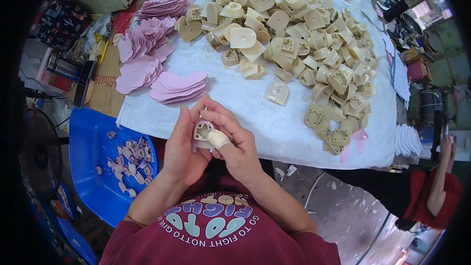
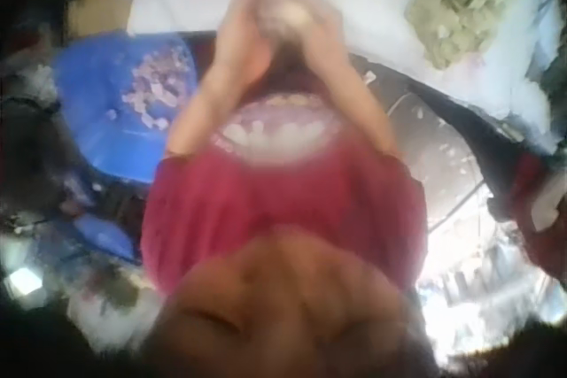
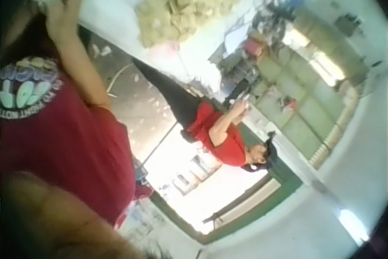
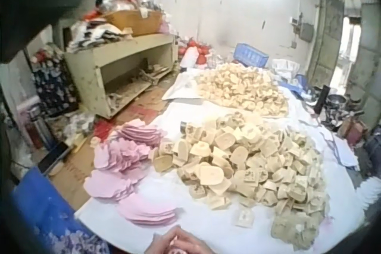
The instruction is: The person repeatedly picks up a pink heart-shaped foam piece and a beige plastic mold component. They press the foam into the mold, then remove it and place the finished unit into a blue bin. This process is repeated continuously.
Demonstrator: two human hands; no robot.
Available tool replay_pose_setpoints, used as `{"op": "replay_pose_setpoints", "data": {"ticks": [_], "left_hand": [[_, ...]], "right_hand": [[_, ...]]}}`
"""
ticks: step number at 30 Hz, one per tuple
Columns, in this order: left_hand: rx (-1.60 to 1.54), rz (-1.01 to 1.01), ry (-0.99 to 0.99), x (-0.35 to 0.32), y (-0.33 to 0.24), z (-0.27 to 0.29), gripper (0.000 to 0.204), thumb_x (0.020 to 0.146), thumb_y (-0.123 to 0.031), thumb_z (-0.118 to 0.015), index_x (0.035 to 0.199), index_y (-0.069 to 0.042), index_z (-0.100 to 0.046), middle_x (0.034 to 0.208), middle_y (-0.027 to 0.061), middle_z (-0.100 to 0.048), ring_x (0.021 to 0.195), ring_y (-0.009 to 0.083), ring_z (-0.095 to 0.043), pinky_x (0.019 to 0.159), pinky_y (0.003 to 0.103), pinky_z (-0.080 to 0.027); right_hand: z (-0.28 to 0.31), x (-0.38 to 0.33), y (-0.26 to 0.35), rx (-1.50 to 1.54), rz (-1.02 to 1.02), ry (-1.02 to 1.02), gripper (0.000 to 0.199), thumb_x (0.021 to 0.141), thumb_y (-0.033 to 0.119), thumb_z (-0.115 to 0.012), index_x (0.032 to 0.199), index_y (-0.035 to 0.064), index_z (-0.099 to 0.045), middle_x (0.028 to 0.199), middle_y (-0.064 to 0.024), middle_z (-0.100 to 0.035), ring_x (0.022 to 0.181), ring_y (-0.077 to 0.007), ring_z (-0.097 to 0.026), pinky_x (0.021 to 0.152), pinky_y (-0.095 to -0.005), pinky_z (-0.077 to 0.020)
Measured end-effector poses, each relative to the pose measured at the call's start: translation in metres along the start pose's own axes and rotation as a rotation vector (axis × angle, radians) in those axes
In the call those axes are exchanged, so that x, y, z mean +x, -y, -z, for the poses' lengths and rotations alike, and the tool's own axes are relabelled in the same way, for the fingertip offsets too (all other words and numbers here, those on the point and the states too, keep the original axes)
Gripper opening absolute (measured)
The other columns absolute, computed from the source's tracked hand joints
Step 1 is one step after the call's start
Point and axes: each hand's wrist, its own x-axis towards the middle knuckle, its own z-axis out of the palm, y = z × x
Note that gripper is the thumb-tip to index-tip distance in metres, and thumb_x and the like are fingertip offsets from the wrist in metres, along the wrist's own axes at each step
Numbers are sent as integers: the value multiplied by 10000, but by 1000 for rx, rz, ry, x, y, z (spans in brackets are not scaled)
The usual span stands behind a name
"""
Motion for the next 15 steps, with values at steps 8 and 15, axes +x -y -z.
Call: {"op": "replay_pose_setpoints", "data": {"ticks": [8, 15], "left_hand": [[492, -336, 7, 12, 15, 16, 534, 1006, -255, -448, 1477, -61, -288, 884, 22, -583, 685, 76, -550, 512, 221, -444], [403, -199, 131, 3, -1, 18, 618, 1006, -225, -468, 1525, -153, -139, 743, 32, -564, 466, 78, -454, 411, 212, -381]], "right_hand": [[-3, 5, -16, -319, 132, -86, 324, 981, 160, -491, 1265, 28, -573, 1412, -99, -466, 871, -82, -590, 571, -188, -468], [9, 0, -13, -291, 161, 157, 391, 963, 121, -498, 1341, 26, -488, 1416, -150, -448, 1123, -193, -539, 851, -294, -499]]}}
